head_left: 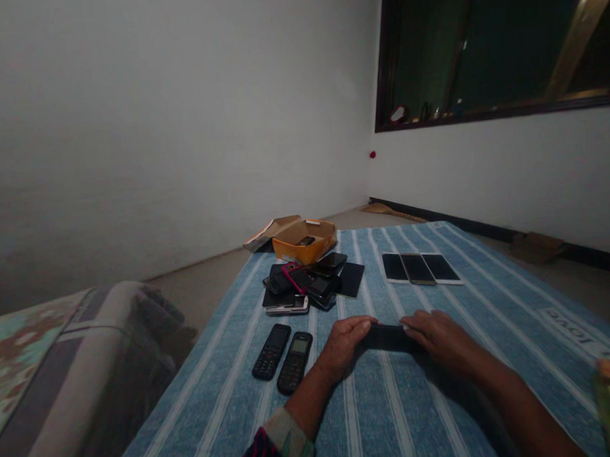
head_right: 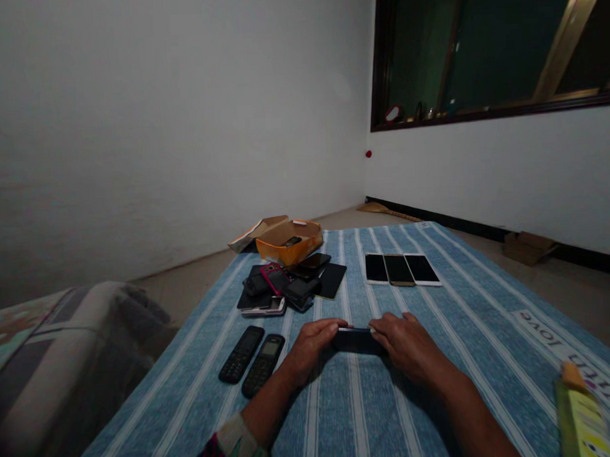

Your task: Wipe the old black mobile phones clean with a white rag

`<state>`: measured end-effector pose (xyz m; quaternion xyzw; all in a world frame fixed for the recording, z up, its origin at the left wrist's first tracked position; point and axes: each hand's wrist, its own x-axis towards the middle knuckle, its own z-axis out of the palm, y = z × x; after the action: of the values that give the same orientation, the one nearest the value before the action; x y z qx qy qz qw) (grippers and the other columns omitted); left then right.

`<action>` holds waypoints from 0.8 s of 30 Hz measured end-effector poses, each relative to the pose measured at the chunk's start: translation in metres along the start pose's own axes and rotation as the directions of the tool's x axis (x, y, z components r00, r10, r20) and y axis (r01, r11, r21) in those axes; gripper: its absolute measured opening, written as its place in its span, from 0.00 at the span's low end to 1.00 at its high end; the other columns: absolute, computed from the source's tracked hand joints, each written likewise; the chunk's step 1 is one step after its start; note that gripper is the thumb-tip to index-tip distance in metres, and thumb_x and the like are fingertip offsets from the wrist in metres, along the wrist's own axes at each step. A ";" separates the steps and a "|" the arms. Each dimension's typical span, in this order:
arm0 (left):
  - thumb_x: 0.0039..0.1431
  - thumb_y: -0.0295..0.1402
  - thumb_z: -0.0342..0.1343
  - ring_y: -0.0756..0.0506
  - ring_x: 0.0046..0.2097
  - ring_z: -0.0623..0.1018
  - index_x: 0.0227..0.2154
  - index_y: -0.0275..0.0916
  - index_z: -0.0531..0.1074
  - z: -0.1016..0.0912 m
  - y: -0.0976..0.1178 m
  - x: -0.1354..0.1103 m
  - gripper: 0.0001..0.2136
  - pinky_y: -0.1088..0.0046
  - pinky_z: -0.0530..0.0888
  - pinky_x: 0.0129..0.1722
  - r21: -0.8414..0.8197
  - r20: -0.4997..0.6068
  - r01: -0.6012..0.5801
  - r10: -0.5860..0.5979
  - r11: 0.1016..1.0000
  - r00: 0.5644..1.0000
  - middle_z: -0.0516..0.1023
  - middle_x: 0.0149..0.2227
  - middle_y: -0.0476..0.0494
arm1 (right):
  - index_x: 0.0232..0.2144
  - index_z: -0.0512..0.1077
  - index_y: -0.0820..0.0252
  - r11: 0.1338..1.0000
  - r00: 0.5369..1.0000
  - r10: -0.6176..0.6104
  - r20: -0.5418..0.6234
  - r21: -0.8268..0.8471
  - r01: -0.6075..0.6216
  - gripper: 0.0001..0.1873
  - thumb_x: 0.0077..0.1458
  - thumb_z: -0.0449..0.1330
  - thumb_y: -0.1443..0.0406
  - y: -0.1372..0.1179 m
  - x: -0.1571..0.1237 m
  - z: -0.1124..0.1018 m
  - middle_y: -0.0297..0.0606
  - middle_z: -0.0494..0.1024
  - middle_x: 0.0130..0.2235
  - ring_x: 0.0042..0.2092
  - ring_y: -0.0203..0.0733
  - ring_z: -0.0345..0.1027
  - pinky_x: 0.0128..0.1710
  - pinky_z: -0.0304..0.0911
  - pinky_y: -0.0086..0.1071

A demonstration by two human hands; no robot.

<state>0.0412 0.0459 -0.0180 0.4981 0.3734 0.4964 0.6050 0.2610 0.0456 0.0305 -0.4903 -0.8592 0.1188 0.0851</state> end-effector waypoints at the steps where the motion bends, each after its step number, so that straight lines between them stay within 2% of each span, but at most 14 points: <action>1: 0.49 0.46 0.65 0.44 0.37 0.74 0.35 0.33 0.82 0.000 -0.001 0.000 0.19 0.68 0.67 0.42 -0.003 -0.002 -0.001 0.001 1.000 1.000 0.79 0.33 0.40 | 0.41 0.76 0.56 1.000 1.000 0.007 0.021 0.013 -0.007 0.18 0.64 0.46 0.64 0.002 0.000 -0.002 0.43 0.78 0.41 0.41 0.47 0.71 0.43 0.58 0.38; 7: 0.50 0.45 0.65 0.44 0.36 0.74 0.35 0.32 0.81 -0.002 -0.008 0.006 0.19 0.68 0.68 0.40 -0.035 0.008 0.002 -0.002 0.999 1.000 0.79 0.33 0.40 | 0.43 0.75 0.58 0.998 0.998 0.044 0.041 0.037 -0.046 0.17 0.64 0.47 0.64 -0.002 -0.002 -0.007 0.43 0.77 0.40 0.40 0.46 0.71 0.39 0.59 0.34; 16: 0.52 0.42 0.64 0.43 0.39 0.76 0.36 0.32 0.81 0.001 -0.008 0.005 0.16 0.67 0.68 0.44 -0.124 0.069 -0.004 0.013 0.992 0.998 0.81 0.35 0.38 | 0.48 0.73 0.61 0.994 0.999 0.039 -0.013 -0.103 -0.040 0.19 0.65 0.44 0.68 -0.042 0.011 0.009 0.48 0.77 0.41 0.41 0.50 0.71 0.39 0.56 0.38; 20: 0.54 0.41 0.63 0.42 0.40 0.77 0.40 0.32 0.80 0.002 -0.007 0.005 0.17 0.66 0.69 0.46 -0.152 0.128 -0.021 0.041 0.988 0.991 0.81 0.35 0.37 | 0.51 0.71 0.60 0.998 1.000 0.004 -0.005 -0.069 -0.004 0.20 0.65 0.44 0.69 -0.050 0.019 0.013 0.47 0.77 0.41 0.40 0.48 0.71 0.38 0.55 0.36; 24: 0.55 0.40 0.62 0.42 0.41 0.77 0.41 0.32 0.80 0.001 -0.006 0.006 0.16 0.66 0.68 0.48 -0.132 0.142 -0.065 0.084 0.989 0.986 0.81 0.36 0.38 | 0.51 0.70 0.61 0.999 0.999 -0.037 -0.005 0.008 0.037 0.19 0.66 0.43 0.69 -0.049 0.026 0.019 0.47 0.76 0.43 0.42 0.46 0.71 0.39 0.56 0.33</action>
<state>0.0452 0.0511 -0.0238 0.5075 0.2765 0.5034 0.6423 0.2026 0.0419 0.0269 -0.4744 -0.8674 0.1196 0.0912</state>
